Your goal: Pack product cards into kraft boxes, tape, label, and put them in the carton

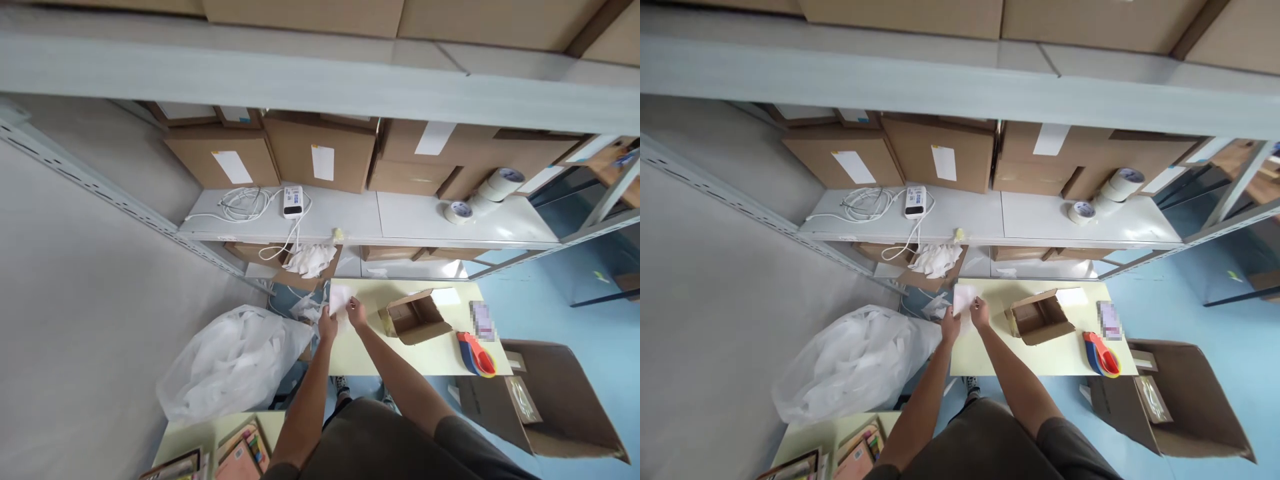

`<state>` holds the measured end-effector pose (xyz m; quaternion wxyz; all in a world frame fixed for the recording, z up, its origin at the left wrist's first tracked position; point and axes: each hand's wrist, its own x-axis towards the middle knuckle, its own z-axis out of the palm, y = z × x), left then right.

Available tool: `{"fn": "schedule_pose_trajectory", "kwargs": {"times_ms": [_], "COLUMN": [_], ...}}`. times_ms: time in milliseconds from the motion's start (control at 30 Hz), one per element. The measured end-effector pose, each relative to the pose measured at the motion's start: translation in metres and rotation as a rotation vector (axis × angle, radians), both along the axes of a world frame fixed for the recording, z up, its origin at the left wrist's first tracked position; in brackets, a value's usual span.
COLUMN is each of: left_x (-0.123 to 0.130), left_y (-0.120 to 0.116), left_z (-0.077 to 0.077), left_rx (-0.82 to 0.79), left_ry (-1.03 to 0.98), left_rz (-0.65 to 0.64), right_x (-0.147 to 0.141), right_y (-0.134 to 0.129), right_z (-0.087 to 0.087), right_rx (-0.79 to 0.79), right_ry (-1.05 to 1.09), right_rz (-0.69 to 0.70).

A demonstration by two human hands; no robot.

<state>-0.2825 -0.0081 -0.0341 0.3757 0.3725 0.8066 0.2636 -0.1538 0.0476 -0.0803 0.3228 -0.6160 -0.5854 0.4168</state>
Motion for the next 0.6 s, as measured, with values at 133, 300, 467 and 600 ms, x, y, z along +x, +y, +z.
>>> {"fn": "schedule_pose_trajectory", "kwargs": {"times_ms": [133, 300, 467, 600], "left_x": [0.019, 0.08, 0.164, 0.228], "left_y": [-0.002, -0.004, 0.004, 0.013], "left_z": [0.036, 0.08, 0.114, 0.128], "left_rx": [0.213, 0.384, 0.305, 0.204], "left_ry": [-0.071, -0.254, -0.122, 0.003], "left_rz": [0.042, 0.064, -0.056, -0.165], "right_x": [0.022, 0.083, 0.168, 0.241], "right_y": [0.009, 0.015, 0.016, 0.018], "right_z": [0.05, 0.113, 0.149, 0.155], "right_rx": [0.078, 0.171, 0.19, 0.128], "right_ry": [-0.012, 0.008, -0.036, -0.09], "right_rz": [-0.073, -0.099, -0.122, -0.18]}}
